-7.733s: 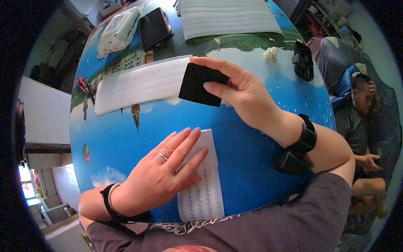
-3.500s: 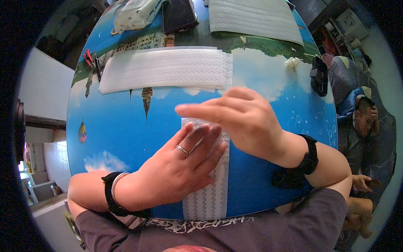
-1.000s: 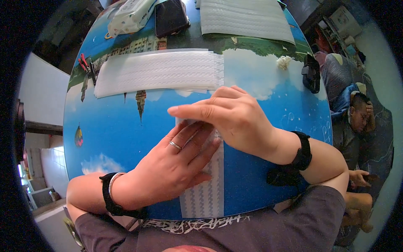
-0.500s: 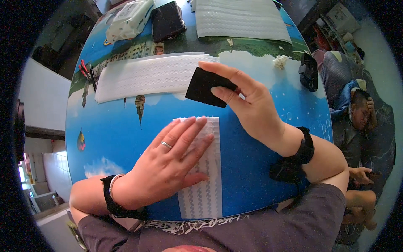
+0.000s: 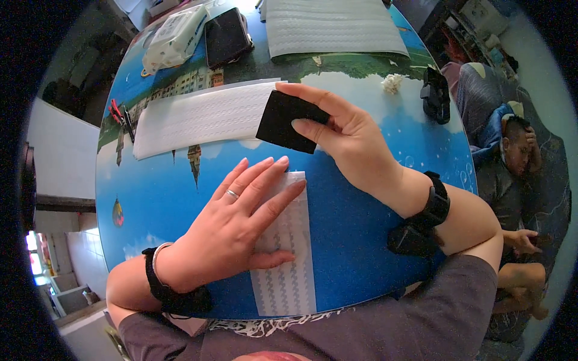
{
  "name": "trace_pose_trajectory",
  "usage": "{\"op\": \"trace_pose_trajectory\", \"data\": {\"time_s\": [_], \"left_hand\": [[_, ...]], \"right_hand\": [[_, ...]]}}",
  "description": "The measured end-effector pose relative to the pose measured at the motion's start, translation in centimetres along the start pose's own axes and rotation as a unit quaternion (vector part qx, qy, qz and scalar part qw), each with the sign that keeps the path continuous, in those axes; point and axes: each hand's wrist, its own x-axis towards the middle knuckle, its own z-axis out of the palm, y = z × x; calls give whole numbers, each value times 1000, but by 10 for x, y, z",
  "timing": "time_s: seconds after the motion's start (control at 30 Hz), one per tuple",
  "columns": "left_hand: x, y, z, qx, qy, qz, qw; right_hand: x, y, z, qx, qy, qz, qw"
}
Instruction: The person uses a black scraper to press down on a white adhesive strip, then peels off the backing and folds the strip over. They repeat this process, smoothing out the folded material with the scraper.
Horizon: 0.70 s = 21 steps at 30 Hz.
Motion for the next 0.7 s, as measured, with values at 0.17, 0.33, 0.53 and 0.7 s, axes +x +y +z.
{"op": "trace_pose_trajectory", "data": {"time_s": [0.17, 0.33, 0.53, 0.7], "left_hand": [[2, -1, -3, -29, -12, 11, 999], [-4, 7, -7, -1, 4, 33, 999], [-12, 16, -3, 36, -25, 35, 998], [-13, 17, -1, 47, -44, 36, 997]], "right_hand": [[1, 1, 0, -7, 0, -9, 1000], [2, 7, 1, 36, 4, -42, 998], [2, 9, -1, 49, -20, -32, 998], [0, 5, -2, 6, -20, -26, 999]]}}
